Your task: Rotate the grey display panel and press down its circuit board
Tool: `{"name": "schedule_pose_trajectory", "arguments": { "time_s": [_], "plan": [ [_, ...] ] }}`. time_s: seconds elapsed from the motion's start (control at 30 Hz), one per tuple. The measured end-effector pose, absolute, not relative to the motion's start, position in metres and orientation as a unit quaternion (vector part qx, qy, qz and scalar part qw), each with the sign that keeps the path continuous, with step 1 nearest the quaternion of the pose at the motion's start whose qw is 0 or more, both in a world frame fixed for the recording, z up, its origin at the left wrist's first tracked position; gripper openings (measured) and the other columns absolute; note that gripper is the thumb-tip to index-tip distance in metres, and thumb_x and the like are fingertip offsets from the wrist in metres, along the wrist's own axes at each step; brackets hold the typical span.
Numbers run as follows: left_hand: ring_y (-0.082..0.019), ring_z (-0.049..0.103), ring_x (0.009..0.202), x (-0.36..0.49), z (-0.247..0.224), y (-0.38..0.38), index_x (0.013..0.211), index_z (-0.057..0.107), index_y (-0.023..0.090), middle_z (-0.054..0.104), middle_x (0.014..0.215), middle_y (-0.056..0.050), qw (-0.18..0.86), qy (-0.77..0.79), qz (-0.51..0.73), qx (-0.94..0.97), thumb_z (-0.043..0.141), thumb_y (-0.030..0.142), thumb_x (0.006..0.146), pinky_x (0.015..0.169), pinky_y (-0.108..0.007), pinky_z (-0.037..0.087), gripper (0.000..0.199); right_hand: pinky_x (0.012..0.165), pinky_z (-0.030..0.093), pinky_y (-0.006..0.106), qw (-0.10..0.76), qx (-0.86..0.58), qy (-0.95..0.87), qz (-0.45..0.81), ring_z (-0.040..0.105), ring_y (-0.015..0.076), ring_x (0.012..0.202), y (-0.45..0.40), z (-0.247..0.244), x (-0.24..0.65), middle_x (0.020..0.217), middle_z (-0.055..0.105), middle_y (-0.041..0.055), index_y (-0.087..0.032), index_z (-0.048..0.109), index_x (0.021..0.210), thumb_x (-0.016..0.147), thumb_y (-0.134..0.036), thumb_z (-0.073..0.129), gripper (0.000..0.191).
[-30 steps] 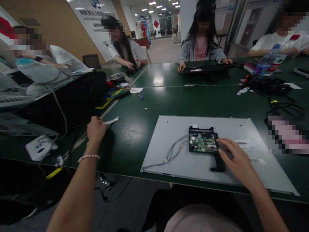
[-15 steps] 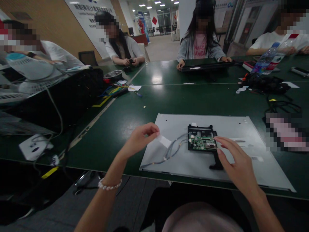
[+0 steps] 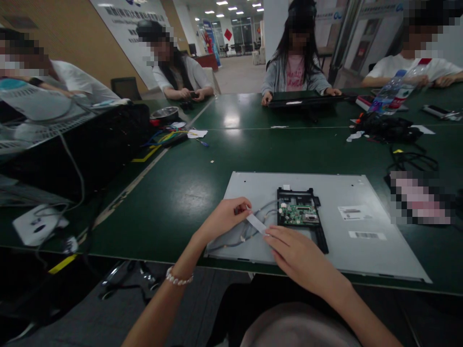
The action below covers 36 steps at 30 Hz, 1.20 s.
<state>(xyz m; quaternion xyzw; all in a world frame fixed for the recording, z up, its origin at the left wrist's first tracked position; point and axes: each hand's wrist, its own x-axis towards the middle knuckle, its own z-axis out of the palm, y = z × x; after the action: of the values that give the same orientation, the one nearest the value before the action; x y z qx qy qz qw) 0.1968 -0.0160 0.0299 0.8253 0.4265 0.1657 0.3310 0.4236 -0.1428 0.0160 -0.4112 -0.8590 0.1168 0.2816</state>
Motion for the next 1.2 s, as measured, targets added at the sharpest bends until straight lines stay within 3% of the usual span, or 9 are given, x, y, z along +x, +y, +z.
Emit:
{"name": "schedule_pose_trajectory", "arguments": {
  "time_s": [0.2, 0.33, 0.43, 0.57, 0.67, 0.87, 1.2],
  "plan": [
    [-0.012, 0.059, 0.066, 0.199, 0.038, -0.016, 0.105, 0.066, 0.017, 0.067, 0.077, -0.002, 0.283, 0.445, 0.171, 0.832, 0.05, 0.036, 0.093, 0.063, -0.022, 0.045, 0.027, 0.103, 0.051, 0.044, 0.257, -0.41, -0.87, 0.099, 0.06, 0.026, 0.121, -0.14, 0.015, 0.419, 0.128, 0.065, 0.0129, -0.015, 0.06, 0.123, 0.089, -0.007, 0.05, 0.036],
    [-0.016, 0.065, 0.079, 0.2, 0.042, -0.03, 0.121, 0.058, 0.017, 0.069, 0.094, -0.006, 0.254, 0.484, 0.204, 0.812, 0.046, 0.036, 0.094, 0.069, -0.027, 0.051, 0.034, 0.104, 0.051, 0.041, 0.255, -0.419, -0.865, 0.102, 0.06, 0.0245, 0.121, -0.137, 0.01, 0.418, 0.128, 0.066, 0.0122, -0.012, 0.061, 0.122, 0.091, -0.008, 0.05, 0.034],
    [-0.019, 0.064, 0.095, 0.199, 0.037, -0.049, 0.134, 0.047, 0.018, 0.061, 0.12, -0.012, 0.209, 0.499, 0.225, 0.81, 0.054, 0.034, 0.09, 0.084, -0.035, 0.054, 0.048, 0.105, 0.05, 0.04, 0.258, -0.428, -0.86, 0.099, 0.058, 0.0236, 0.123, -0.134, 0.007, 0.418, 0.13, 0.064, 0.0116, -0.012, 0.061, 0.124, 0.092, -0.009, 0.049, 0.035],
    [-0.023, 0.054, 0.12, 0.2, 0.026, -0.073, 0.145, 0.034, 0.022, 0.044, 0.141, -0.013, 0.176, 0.495, 0.212, 0.824, 0.065, 0.028, 0.082, 0.105, -0.041, 0.044, 0.071, 0.105, 0.049, 0.04, 0.262, -0.428, -0.861, 0.085, 0.056, 0.0234, 0.126, -0.133, 0.003, 0.415, 0.135, 0.061, 0.0122, -0.012, 0.058, 0.129, 0.092, -0.008, 0.046, 0.039],
    [-0.02, 0.057, 0.114, 0.206, 0.017, -0.084, 0.146, 0.032, 0.023, 0.046, 0.137, -0.012, 0.171, 0.523, 0.228, 0.804, 0.061, 0.022, 0.084, 0.101, -0.036, 0.047, 0.068, 0.106, 0.049, 0.04, 0.261, -0.43, -0.86, 0.08, 0.056, 0.0232, 0.127, -0.132, 0.0, 0.413, 0.136, 0.061, 0.0116, -0.012, 0.059, 0.129, 0.093, -0.009, 0.044, 0.039],
    [-0.019, 0.063, 0.1, 0.213, 0.004, -0.089, 0.144, 0.036, 0.022, 0.063, 0.109, -0.007, 0.13, 0.539, 0.257, 0.791, 0.055, 0.017, 0.089, 0.092, -0.035, 0.051, 0.058, 0.106, 0.049, 0.04, 0.258, -0.432, -0.861, 0.078, 0.057, 0.0231, 0.126, -0.131, -0.002, 0.412, 0.135, 0.062, 0.0113, -0.011, 0.06, 0.127, 0.093, -0.01, 0.044, 0.037],
    [-0.019, 0.064, 0.094, 0.215, -0.005, -0.082, 0.134, 0.048, 0.019, 0.064, 0.104, -0.008, 0.053, 0.518, 0.272, 0.809, 0.048, 0.017, 0.094, 0.086, -0.033, 0.054, 0.041, 0.107, 0.048, 0.043, 0.271, -0.44, -0.854, 0.06, 0.052, 0.0262, 0.131, -0.125, -0.006, 0.402, 0.139, 0.058, 0.0125, -0.01, 0.058, 0.129, 0.093, -0.011, 0.043, 0.039]
  ]
}}
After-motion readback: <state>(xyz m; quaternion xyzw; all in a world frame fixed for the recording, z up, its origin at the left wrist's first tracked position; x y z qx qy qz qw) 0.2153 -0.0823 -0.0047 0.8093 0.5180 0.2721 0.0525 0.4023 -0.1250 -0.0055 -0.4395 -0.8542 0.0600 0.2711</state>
